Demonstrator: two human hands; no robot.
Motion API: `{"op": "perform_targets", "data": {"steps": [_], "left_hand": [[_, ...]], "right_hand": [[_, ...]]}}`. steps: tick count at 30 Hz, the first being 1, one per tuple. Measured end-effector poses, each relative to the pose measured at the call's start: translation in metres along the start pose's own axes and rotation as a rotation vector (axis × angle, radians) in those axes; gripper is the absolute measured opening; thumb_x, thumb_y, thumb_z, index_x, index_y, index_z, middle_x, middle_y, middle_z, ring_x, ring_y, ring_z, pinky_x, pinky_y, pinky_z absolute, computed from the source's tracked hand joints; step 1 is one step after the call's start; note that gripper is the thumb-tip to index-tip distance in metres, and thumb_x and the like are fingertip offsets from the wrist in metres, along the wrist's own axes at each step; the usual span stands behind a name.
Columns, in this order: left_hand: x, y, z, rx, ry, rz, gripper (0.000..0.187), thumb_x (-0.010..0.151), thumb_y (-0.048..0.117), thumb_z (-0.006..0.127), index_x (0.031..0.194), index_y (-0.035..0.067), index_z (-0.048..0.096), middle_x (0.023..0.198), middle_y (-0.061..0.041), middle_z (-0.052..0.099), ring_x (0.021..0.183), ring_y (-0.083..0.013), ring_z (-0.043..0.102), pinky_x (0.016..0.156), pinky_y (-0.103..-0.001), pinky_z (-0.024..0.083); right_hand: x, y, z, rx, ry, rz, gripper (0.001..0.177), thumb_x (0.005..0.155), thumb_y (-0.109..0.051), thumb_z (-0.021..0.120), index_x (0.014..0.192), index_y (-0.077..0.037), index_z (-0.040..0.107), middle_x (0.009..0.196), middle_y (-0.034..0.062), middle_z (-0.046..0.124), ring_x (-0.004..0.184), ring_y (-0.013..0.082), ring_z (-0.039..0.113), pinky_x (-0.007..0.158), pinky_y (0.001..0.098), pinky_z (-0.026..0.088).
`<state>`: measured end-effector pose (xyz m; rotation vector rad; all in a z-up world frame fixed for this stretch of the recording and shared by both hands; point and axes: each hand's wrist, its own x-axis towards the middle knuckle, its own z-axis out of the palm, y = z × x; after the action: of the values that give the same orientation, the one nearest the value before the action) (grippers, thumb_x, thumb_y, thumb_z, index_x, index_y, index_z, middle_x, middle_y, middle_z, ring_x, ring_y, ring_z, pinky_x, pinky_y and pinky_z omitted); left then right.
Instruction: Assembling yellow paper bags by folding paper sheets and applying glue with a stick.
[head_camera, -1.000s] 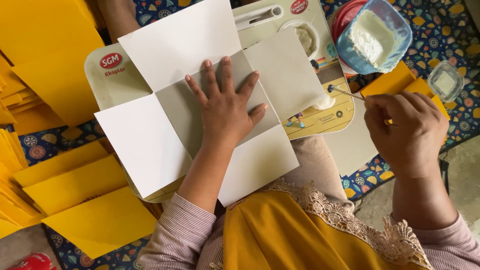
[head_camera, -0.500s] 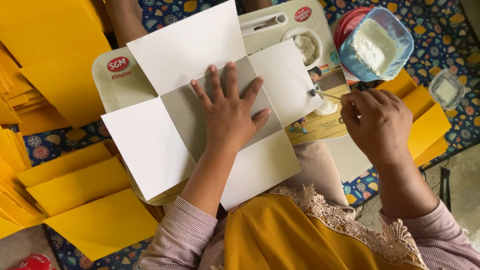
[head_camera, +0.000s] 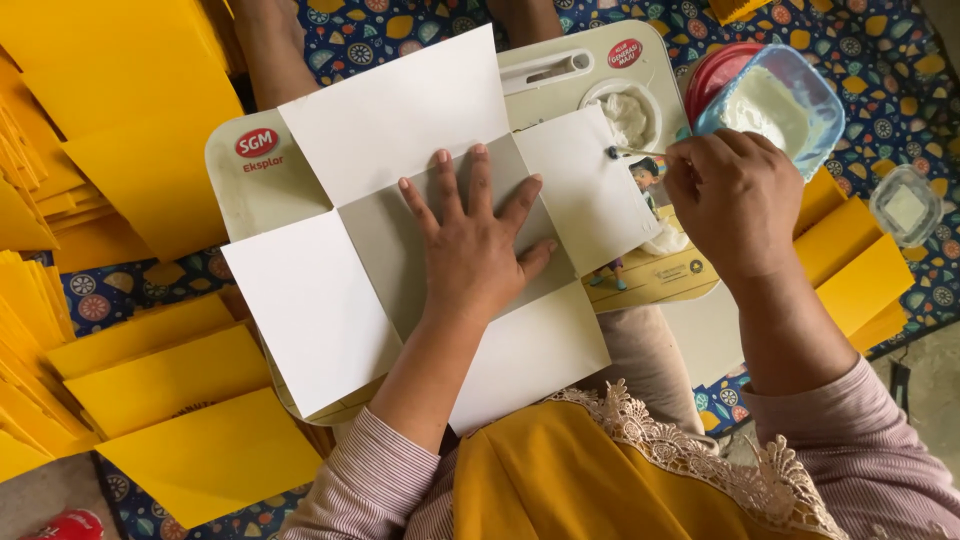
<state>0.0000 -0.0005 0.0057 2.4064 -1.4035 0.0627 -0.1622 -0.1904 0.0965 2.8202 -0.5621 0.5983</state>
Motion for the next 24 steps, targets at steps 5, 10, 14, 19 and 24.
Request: {"op": "perform_targets", "data": {"steps": [5, 10, 14, 19, 24], "left_hand": [[0.001, 0.000, -0.001, -0.004, -0.009, -0.006, 0.072, 0.084, 0.067, 0.063, 0.147, 0.038, 0.047, 0.162, -0.023, 0.030, 0.147, -0.0586, 0.017, 0.109, -0.083, 0.003], [0.002, 0.000, -0.003, 0.001, -0.048, -0.006, 0.072, 0.084, 0.068, 0.060, 0.148, 0.038, 0.049, 0.163, -0.024, 0.029, 0.147, -0.0588, 0.015, 0.109, -0.083, 0.002], [0.002, 0.001, -0.003, 0.003, -0.051, -0.014, 0.071, 0.084, 0.068, 0.059, 0.147, 0.038, 0.051, 0.162, -0.024, 0.029, 0.147, -0.0584, 0.015, 0.110, -0.082, 0.002], [0.002, 0.001, -0.005, 0.001, -0.031, -0.013, 0.071, 0.084, 0.068, 0.060, 0.147, 0.038, 0.053, 0.163, -0.022, 0.029, 0.147, -0.0575, 0.015, 0.110, -0.082, 0.002], [0.002, -0.001, -0.008, 0.023, -0.068, 0.013, 0.066, 0.087, 0.070, 0.053, 0.144, 0.038, 0.056, 0.157, -0.027, 0.038, 0.146, -0.0596, 0.024, 0.104, -0.086, 0.005]], "right_hand": [[0.020, 0.000, 0.011, -0.017, 0.021, -0.032, 0.005, 0.094, -0.004, 0.080, 0.096, -0.008, 0.081, 0.088, 0.0016, 0.074, 0.075, 0.0188, 0.067, 0.068, 0.0310, 0.051], [0.033, 0.004, 0.025, -0.028, 0.081, -0.061, 0.005, 0.092, -0.004, 0.080, 0.092, -0.009, 0.080, 0.088, 0.0020, 0.076, 0.072, 0.0192, 0.067, 0.063, 0.0305, 0.051], [0.040, 0.005, 0.033, -0.029, 0.076, -0.058, 0.004, 0.090, -0.005, 0.079, 0.090, -0.009, 0.078, 0.083, 0.0007, 0.070, 0.069, 0.0183, 0.062, 0.063, 0.0311, 0.050], [0.042, 0.001, 0.032, -0.027, 0.090, -0.062, 0.006, 0.092, -0.004, 0.078, 0.089, -0.009, 0.077, 0.084, 0.0008, 0.070, 0.069, 0.0186, 0.061, 0.064, 0.0315, 0.050], [0.026, 0.021, 0.045, -0.013, 0.060, -0.188, 0.013, 0.104, -0.014, 0.066, 0.095, -0.013, 0.076, 0.080, 0.0036, 0.070, 0.079, 0.0241, 0.074, 0.074, 0.0358, 0.059]]}}
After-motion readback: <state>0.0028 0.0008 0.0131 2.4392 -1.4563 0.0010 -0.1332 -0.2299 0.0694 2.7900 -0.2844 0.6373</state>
